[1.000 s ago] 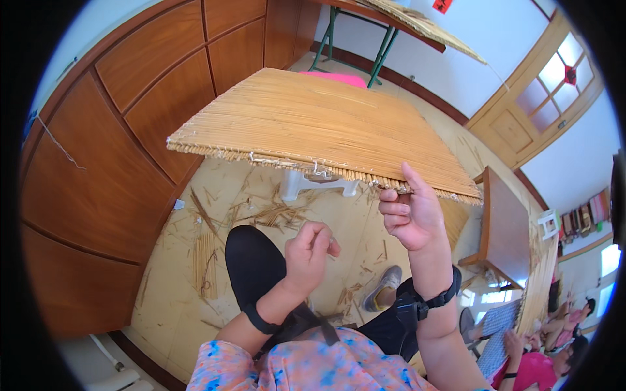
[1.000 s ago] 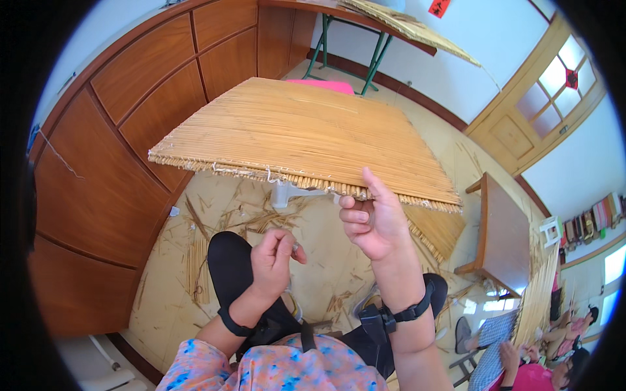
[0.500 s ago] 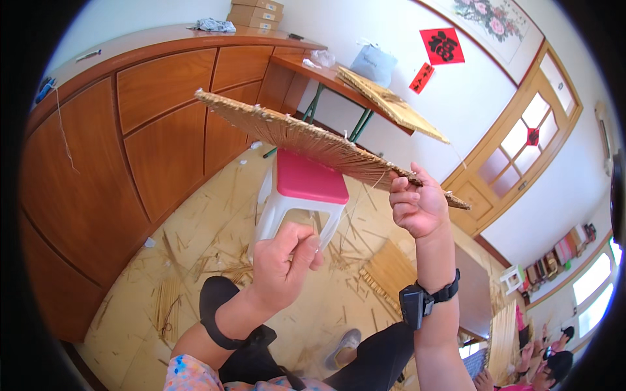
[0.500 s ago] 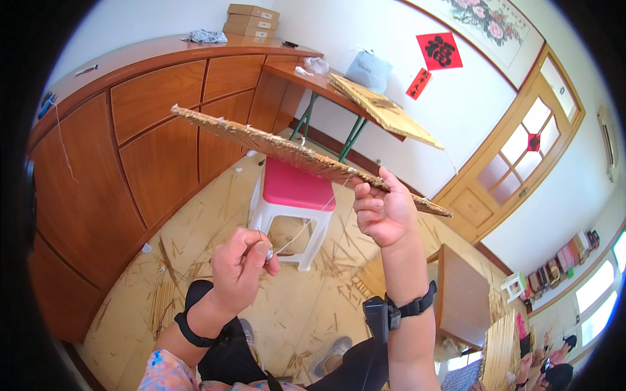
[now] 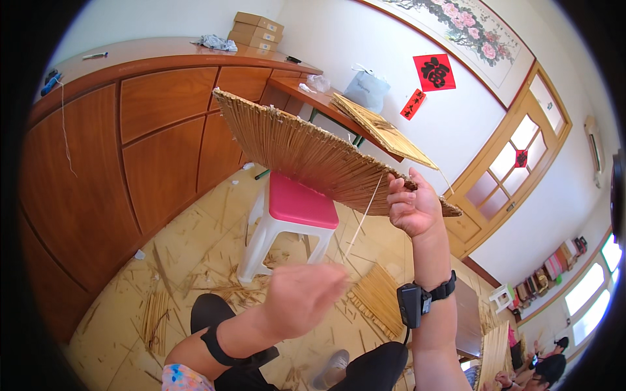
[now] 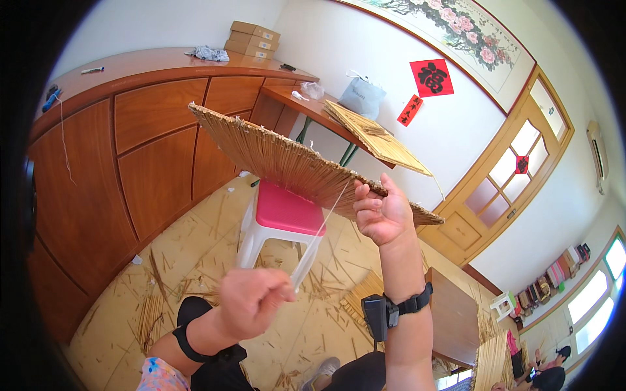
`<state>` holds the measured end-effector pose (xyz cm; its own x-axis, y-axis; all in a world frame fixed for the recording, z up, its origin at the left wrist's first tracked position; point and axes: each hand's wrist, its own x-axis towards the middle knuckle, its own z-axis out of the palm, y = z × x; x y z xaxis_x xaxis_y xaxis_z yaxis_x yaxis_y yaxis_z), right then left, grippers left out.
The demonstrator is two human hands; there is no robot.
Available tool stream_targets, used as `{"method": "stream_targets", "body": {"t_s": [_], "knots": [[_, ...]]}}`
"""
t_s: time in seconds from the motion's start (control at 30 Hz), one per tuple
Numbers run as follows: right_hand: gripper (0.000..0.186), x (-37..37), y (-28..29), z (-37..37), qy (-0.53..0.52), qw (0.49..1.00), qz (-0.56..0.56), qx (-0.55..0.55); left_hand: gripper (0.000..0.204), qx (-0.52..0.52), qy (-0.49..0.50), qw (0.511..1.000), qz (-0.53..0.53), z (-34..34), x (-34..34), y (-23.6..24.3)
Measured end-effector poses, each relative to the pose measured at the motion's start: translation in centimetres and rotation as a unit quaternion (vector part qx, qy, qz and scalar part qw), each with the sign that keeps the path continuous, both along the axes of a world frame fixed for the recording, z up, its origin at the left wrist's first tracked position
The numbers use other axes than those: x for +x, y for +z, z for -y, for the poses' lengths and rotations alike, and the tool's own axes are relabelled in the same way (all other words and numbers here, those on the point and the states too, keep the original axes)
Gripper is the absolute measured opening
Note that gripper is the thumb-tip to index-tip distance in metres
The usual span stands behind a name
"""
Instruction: The person weaves a straw mat by hand, threading a white string through the woven material and pulling it tight to secure the structure.
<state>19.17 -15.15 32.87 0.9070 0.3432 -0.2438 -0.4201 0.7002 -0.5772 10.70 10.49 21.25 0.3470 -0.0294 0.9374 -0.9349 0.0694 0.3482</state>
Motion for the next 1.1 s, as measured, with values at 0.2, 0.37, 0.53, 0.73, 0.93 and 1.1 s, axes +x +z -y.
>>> {"method": "stream_targets", "body": {"t_s": [0.2, 0.37, 0.53, 0.73, 0.93, 1.1], "knots": [[0.053, -0.4, 0.2, -1.5, 0.006, 1.0, -0.01, -0.007, 0.012, 0.159, -0.002, 0.967, 0.2, 3.0, -0.9, 1.3], [0.048, -0.8, -1.0, -1.7, 0.044, 0.998, 0.025, -0.029, 0.009, 0.185, -0.018, 0.947, 0.263, 4.0, -0.4, 2.8], [0.036, -1.4, -1.4, -2.2, -0.056, 0.994, -0.008, -0.095, 0.007, 0.147, 0.246, 0.941, 0.18, 0.9, 3.4, 6.8], [0.037, -7.3, 1.6, -1.3, -0.104, 0.99, 0.016, -0.098, 0.009, 0.309, 0.368, 0.86, 0.17, -1.5, 3.4, 10.2], [0.048, -15.4, 4.9, 0.4, -0.125, 0.973, 0.044, -0.19, 0.01, 0.397, 0.314, 0.838, 0.206, -0.4, -0.2, 13.0], [0.078, -22.4, 6.0, -0.1, -0.156, 0.928, 0.202, -0.271, 0.009, 0.335, 0.232, 0.893, 0.192, 0.1, -4.3, 14.6]]}}
